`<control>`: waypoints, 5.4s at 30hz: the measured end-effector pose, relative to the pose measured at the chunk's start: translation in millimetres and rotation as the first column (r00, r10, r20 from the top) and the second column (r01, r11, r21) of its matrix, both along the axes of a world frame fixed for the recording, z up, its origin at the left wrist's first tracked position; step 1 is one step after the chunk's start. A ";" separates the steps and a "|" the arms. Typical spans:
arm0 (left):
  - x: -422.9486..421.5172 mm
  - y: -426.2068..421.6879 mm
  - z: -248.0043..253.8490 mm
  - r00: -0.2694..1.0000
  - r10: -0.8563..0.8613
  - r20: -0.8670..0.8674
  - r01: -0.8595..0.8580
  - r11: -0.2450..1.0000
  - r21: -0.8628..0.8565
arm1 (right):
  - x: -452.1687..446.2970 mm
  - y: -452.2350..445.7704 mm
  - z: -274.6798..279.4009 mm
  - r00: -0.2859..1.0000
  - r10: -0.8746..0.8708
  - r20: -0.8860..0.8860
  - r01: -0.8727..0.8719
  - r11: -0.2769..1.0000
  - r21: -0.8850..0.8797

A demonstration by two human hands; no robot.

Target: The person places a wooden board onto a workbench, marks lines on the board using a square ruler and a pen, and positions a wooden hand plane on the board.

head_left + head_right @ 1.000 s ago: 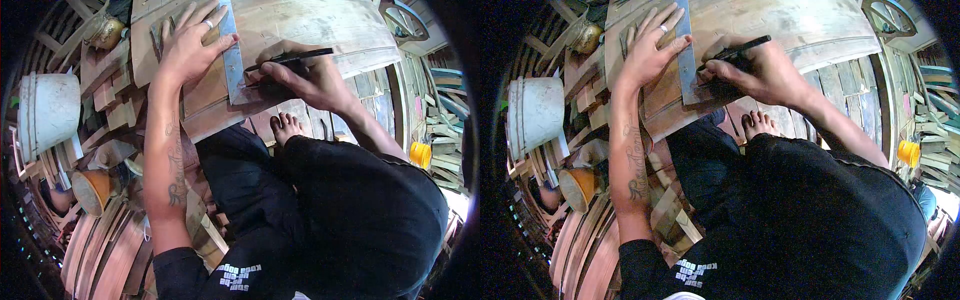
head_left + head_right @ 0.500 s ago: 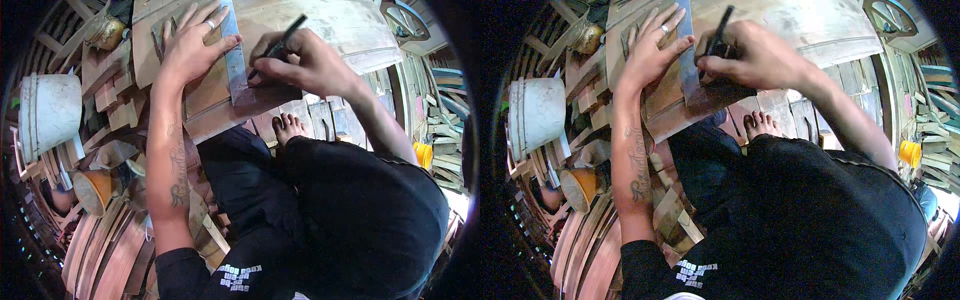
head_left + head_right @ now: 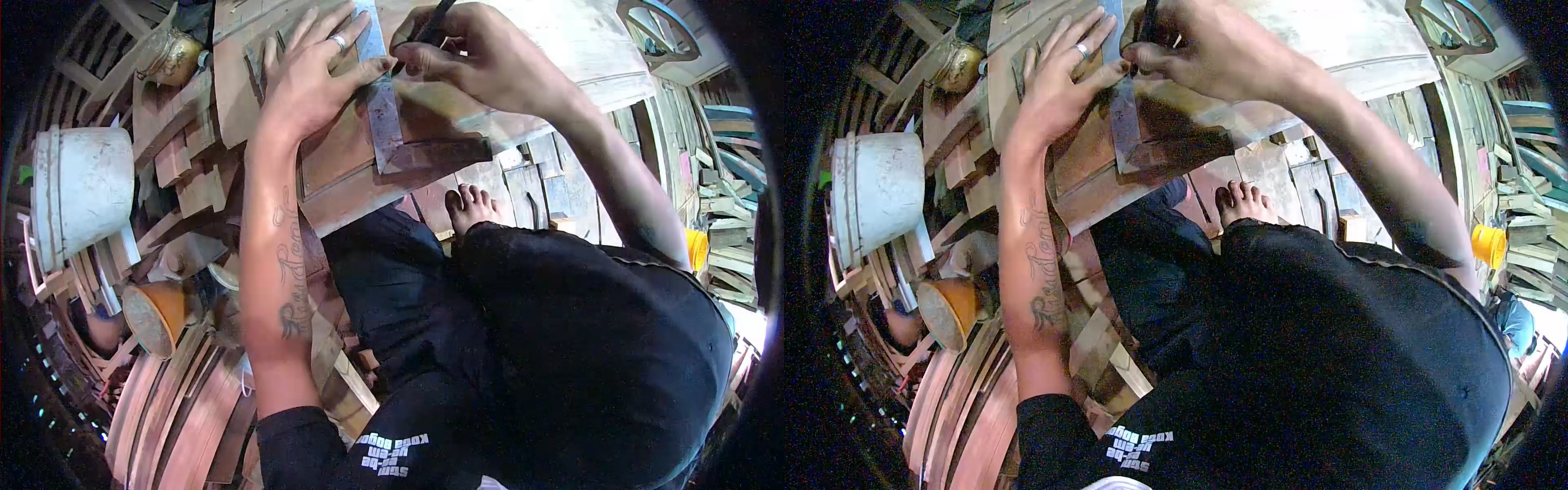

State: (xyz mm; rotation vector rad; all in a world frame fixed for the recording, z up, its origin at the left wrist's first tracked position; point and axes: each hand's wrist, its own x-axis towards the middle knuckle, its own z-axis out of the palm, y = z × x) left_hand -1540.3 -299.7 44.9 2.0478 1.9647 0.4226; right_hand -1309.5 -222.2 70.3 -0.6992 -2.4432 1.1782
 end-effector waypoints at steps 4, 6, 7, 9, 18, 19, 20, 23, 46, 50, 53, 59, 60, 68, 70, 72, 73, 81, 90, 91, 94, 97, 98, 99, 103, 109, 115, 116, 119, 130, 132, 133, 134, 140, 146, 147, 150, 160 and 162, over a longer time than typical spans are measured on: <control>4.9 -7.4 3.9 1.000 -0.022 -0.006 0.023 0.998 0.061 | -6.7 0.0 27.7 0.974 -0.003 0.225 0.000 1.000 0.010; 2.3 -4.1 -0.6 1.000 -0.007 0.015 0.006 0.998 0.065 | -6.6 1.8 25.9 0.945 -0.016 0.328 0.008 1.000 0.026; 3.7 -4.0 0.2 1.000 -0.011 0.017 0.010 0.998 0.063 | -4.9 2.6 22.5 0.971 -0.009 0.240 -0.002 0.999 0.048; 5.9 -4.3 4.5 1.000 0.008 0.023 -0.009 1.000 0.030 | -2.2 5.0 14.5 0.998 0.014 0.056 -0.020 0.995 0.098; -5.9 1.3 -14.5 0.999 0.030 0.031 -0.032 0.998 0.056 | -12.6 18.3 7.6 0.996 0.013 -0.093 0.004 0.983 0.184; -4.5 1.1 -12.8 0.999 0.031 0.031 -0.032 0.998 0.057 | -14.1 20.2 7.5 0.996 0.014 -0.090 0.003 0.982 0.190; -2.5 0.2 -11.4 0.999 0.047 0.026 -0.048 0.998 0.049 | -14.8 22.2 8.0 0.996 0.011 -0.094 0.008 0.980 0.197; -0.2 -0.4 -8.1 0.998 0.060 0.016 -0.061 0.997 0.036 | -19.4 27.9 8.5 0.995 0.010 -0.094 0.010 0.978 0.210; -11.7 6.3 -38.2 0.998 -0.021 0.058 0.008 0.978 0.208 | -37.0 70.4 -24.7 0.978 -0.103 -0.179 0.155 0.939 0.307; -9.4 6.0 -35.3 0.999 -0.011 0.046 0.002 0.982 0.190 | -39.3 77.0 -35.3 0.970 -0.134 -0.204 0.195 0.928 0.318; -9.8 7.2 -35.7 0.998 -0.022 0.054 0.011 0.981 0.196 | -41.1 81.0 -40.5 0.965 -0.147 -0.219 0.213 0.924 0.317; -8.0 6.0 -35.6 1.000 -0.012 0.027 0.006 0.978 0.207 | -44.7 85.4 -43.6 0.958 -0.146 -0.249 0.222 0.923 0.314; -8.5 6.2 -35.9 1.000 -0.009 0.020 0.005 0.979 0.206 | -46.6 86.7 -46.2 0.953 -0.139 -0.271 0.222 0.927 0.303; -8.7 5.7 -34.1 0.999 -0.019 0.048 0.009 0.980 0.201 | -51.2 89.8 -49.6 0.954 -0.196 -0.224 0.257 0.923 0.287; -8.2 5.2 -33.6 0.999 -0.013 0.036 0.006 0.982 0.191 | -51.5 88.6 -52.5 0.928 -0.168 -0.334 0.260 0.932 0.253; -8.5 5.1 -33.8 1.000 -0.007 0.025 0.002 0.982 0.189 | -48.6 90.2 -50.2 0.943 -0.168 -0.287 0.250 0.927 0.280; -8.3 5.3 -34.2 1.000 -0.008 0.024 0.003 0.982 0.188 | -47.8 91.5 -50.5 0.956 -0.166 -0.240 0.237 0.921 0.308; -7.1 5.0 -33.9 1.000 0.000 0.008 -0.002 0.981 0.196 | -34.7 61.7 -49.3 0.952 -0.162 -0.259 0.246 0.909 0.336; -7.0 3.8 -32.4 1.000 0.002 0.023 -0.007 0.982 0.187 | 2.1 -1.6 -39.2 0.963 -0.125 -0.238 0.174 0.965 0.195; -6.9 3.6 -32.1 1.000 0.003 0.020 -0.007 0.982 0.190 | 5.2 -7.1 -39.3 0.962 -0.124 -0.242 0.174 0.965 0.198; -4.9 2.0 -29.6 0.999 0.006 0.036 -0.012 0.984 0.180 | 16.0 -28.4 -40.1 0.962 -0.100 -0.254 0.141 0.979 0.150; -3.4 0.9 -28.8 0.998 0.005 0.056 -0.015 0.985 0.171 | 29.8 -44.2 -34.1 0.968 0.036 -0.249 0.005 0.987 0.161; -3.2 -0.3 -27.3 0.999 0.001 0.039 -0.007 0.987 0.160 | 33.8 -48.5 -30.4 0.962 0.098 -0.256 -0.067 0.990 0.126; -3.2 -1.7 -26.0 0.999 0.003 0.035 -0.009 0.985 0.174 | 38.2 -51.0 -27.2 0.951 0.160 -0.263 -0.140 0.986 0.093; -1.4 -17.2 -22.0 0.999 0.003 0.047 -0.010 0.989 0.151 | 50.1 -52.9 -31.4 0.943 0.173 -0.284 -0.157 0.985 0.076; 1.9 -78.9 -21.0 0.993 0.101 0.067 -0.111 0.981 0.156 | 66.5 -47.5 -39.9 0.960 0.124 -0.252 -0.057 0.964 0.261; 9.6 -127.4 -22.2 0.945 0.232 0.229 -0.269 0.952 0.146 | 70.3 -50.8 -45.2 0.961 0.119 -0.249 -0.034 0.947 0.320; 10.7 -129.4 -22.2 0.947 0.238 0.217 -0.273 0.950 0.150 | 70.8 -47.8 -47.5 0.962 0.100 -0.255 -0.016 0.950 0.312; 14.5 -131.6 -23.1 0.941 0.263 0.212 -0.301 0.938 0.173 | 72.3 -45.8 -47.4 0.965 0.109 -0.237 -0.026 0.945 0.327; 46.6 -117.3 -8.7 0.929 0.360 0.089 -0.370 0.912 0.175 | 71.6 -46.7 -52.3 0.969 0.109 -0.221 -0.019 0.927 0.375; 50.5 -107.6 -8.8 0.933 0.359 -0.004 -0.353 0.921 0.167 | 73.9 -46.1 -51.9 0.971 0.100 -0.216 -0.012 0.926 0.378; 52.2 -102.0 -7.8 0.936 0.351 -0.001 -0.345 0.922 0.174 | 74.3 -46.4 -49.7 0.974 0.097 -0.205 -0.016 0.932 0.362; 54.7 -96.5 -6.4 0.947 0.323 -0.002 -0.317 0.932 0.174 | 75.0 -46.8 -48.1 0.977 0.093 -0.194 -0.021 0.939 0.342; 64.0 -62.7 -11.0 0.974 0.225 0.023 -0.225 0.953 0.205 | 75.7 -46.9 -46.1 0.980 0.055 -0.193 0.005 0.953 0.301; 65.2 -30.9 -20.1 0.962 0.239 0.135 -0.262 0.944 0.198 | 87.3 -46.0 -40.7 0.990 0.030 -0.140 0.011 0.959 0.284; 64.9 -24.7 -22.7 0.961 0.241 0.139 -0.265 0.944 0.195 | 89.9 -46.1 -41.5 0.991 0.025 -0.130 0.016 0.952 0.305; 62.5 -8.3 -25.0 0.969 0.219 0.118 -0.244 0.928 0.280 | 92.6 -45.4 -38.5 0.995 0.007 -0.101 0.022 0.957 0.288; 57.0 -0.5 -23.7 0.973 0.217 0.084 -0.231 0.943 0.240 | 90.7 -53.7 -37.0 0.997 0.036 -0.067 -0.006 0.912 0.409; 56.9 0.7 -25.3 0.973 0.215 0.082 -0.229 0.944 0.237 | 90.6 -55.2 -40.6 0.998 0.025 -0.065 0.004 0.913 0.409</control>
